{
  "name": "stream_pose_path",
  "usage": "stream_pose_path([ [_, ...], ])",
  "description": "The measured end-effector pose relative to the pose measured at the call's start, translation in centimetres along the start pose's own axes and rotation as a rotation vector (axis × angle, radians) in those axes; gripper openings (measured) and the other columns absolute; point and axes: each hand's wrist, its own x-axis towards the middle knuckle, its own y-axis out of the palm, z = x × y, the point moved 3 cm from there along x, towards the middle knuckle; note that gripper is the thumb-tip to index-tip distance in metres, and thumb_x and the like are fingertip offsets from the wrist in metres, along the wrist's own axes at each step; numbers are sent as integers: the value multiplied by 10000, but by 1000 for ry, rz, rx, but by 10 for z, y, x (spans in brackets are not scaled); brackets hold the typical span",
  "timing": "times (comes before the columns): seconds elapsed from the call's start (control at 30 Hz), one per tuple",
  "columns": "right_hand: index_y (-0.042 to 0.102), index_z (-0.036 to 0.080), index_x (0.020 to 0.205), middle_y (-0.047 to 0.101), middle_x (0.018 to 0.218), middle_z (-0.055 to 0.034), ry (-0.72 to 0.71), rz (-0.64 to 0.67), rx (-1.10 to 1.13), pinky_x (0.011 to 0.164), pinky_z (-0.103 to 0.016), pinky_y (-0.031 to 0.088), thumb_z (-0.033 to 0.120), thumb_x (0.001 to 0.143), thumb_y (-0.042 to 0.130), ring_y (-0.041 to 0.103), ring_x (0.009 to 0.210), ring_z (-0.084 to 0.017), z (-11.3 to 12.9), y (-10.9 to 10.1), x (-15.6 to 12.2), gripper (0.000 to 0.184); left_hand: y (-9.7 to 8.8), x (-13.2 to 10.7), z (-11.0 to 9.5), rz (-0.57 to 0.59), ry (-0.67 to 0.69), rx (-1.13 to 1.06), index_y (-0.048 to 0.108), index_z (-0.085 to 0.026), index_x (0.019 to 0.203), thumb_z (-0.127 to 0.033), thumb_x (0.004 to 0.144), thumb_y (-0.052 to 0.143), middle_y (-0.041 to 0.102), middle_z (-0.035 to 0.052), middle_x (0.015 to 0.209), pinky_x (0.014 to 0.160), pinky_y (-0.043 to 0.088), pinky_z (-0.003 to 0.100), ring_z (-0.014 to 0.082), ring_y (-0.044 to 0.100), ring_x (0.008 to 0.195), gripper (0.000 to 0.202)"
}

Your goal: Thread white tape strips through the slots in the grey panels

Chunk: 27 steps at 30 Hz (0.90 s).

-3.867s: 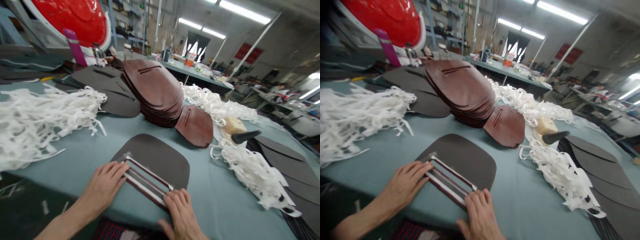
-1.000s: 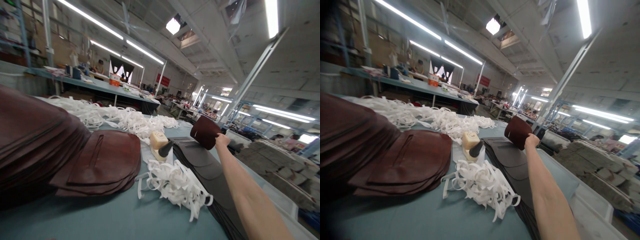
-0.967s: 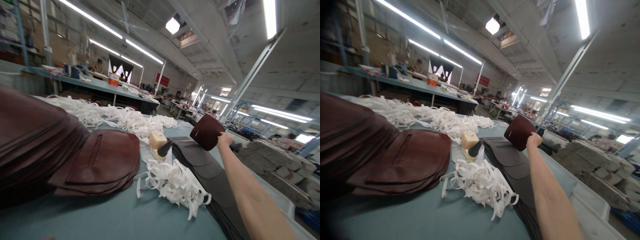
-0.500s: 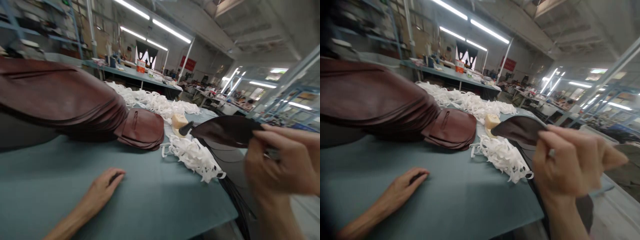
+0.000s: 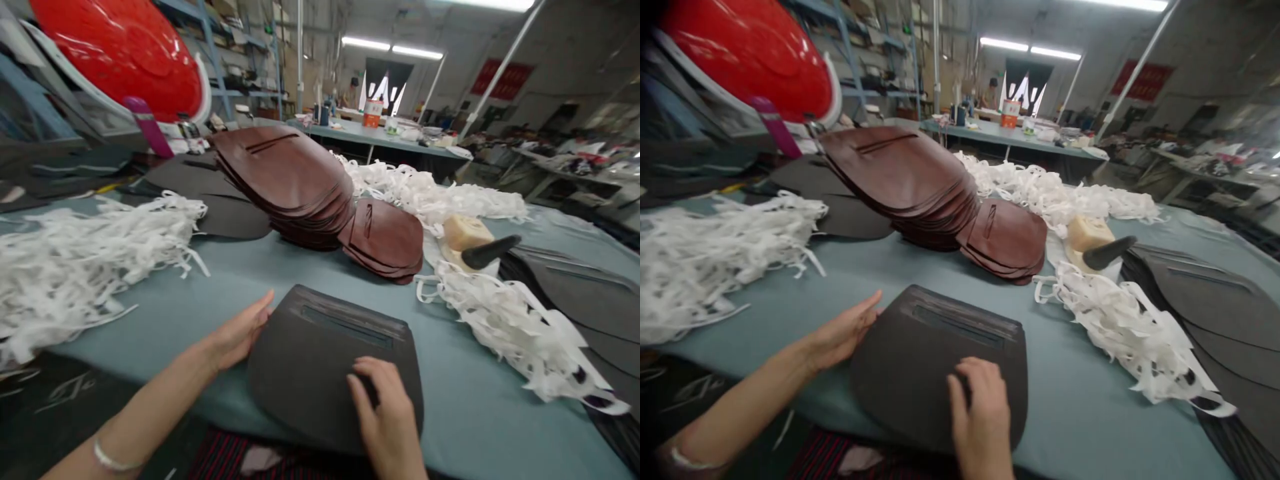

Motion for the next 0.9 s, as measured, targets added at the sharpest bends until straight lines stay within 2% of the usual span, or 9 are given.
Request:
stream_pose_path([
  [0.1, 630, 212, 892, 615, 944, -137, 103, -231, -273, 870, -482, 391, 578, 856, 479, 525, 948, -312, -52, -38, 15, 398, -15, 16, -12, -138, 83, 255, 648, -154, 1052, -592, 792, 591, 709, 77, 918, 716, 492, 270, 190, 653, 801, 512],
  [0.2, 629, 140, 1007, 584, 986, -188, 159, -268, -512, 855, -493, 402, 684, 823, 418, 506, 981, -347, -72, -46, 25, 612, -21, 38, -23, -298, 162, 500, 637, -149, 1028, -529, 697, 722, 700, 50, 839, 583, 447, 224, 150, 622, 670, 512],
  [0.3, 607, 100, 1106, 555, 1066, -227, 232, -300, -626, 858, -494, 407, 673, 789, 479, 495, 1035, -373, -73, -39, 32, 667, -9, 53, -24, -213, 198, 506, 623, -136, 1038, -416, 612, 808, 707, 73, 894, 664, 493, 270, 201, 653, 751, 542],
  [0.37, 574, 97, 1170, 554, 1106, -233, 292, -323, -588, 868, -490, 411, 619, 744, 578, 502, 1062, -380, -72, -38, 39, 674, 0, 53, -19, -134, 159, 424, 610, -143, 1059, -373, 613, 809, 710, 88, 935, 715, 520, 318, 234, 668, 790, 540],
  [0.43, 565, 120, 1185, 596, 1081, -201, 374, -309, -436, 870, -481, 422, 552, 677, 676, 544, 1034, -369, -73, -44, 45, 676, 5, 47, -13, -121, 106, 322, 579, -160, 1111, -348, 623, 803, 711, 93, 943, 712, 539, 356, 252, 679, 780, 569],
  [0.5, 605, 154, 1106, 654, 1005, -148, 478, -242, -128, 850, -454, 449, 497, 633, 735, 601, 956, -337, -71, -51, 50, 598, 5, 40, -9, -130, 67, 229, 544, -174, 1163, -321, 621, 804, 711, 98, 940, 704, 552, 382, 264, 686, 766, 619],
  [0.67, 641, 161, 1052, 712, 974, -92, 629, 143, 852, 815, -394, 502, 389, 722, 731, 671, 843, -248, -49, -53, 49, 412, -7, 25, 2, -90, -19, 87, 543, -163, 1173, -278, 683, 757, 712, 114, 948, 763, 550, 423, 282, 688, 799, 547],
  [0.77, 654, 148, 1032, 725, 938, -81, 663, 225, 1072, 801, -344, 512, 287, 711, 737, 685, 803, -208, -44, -50, 47, 359, -14, 14, 9, -74, -49, -5, 581, -179, 1124, -251, 682, 739, 717, 85, 961, 820, 534, 441, 282, 680, 848, 475],
  [0.9, 682, 144, 961, 732, 896, -71, 664, 271, 1215, 777, -305, 512, 208, 650, 724, 686, 766, -185, -50, -40, 42, 320, -24, -9, 17, -80, -14, -34, 690, -233, 855, -226, 481, 770, 721, 5, 796, 780, 552, 399, 289, 673, 817, 382],
])
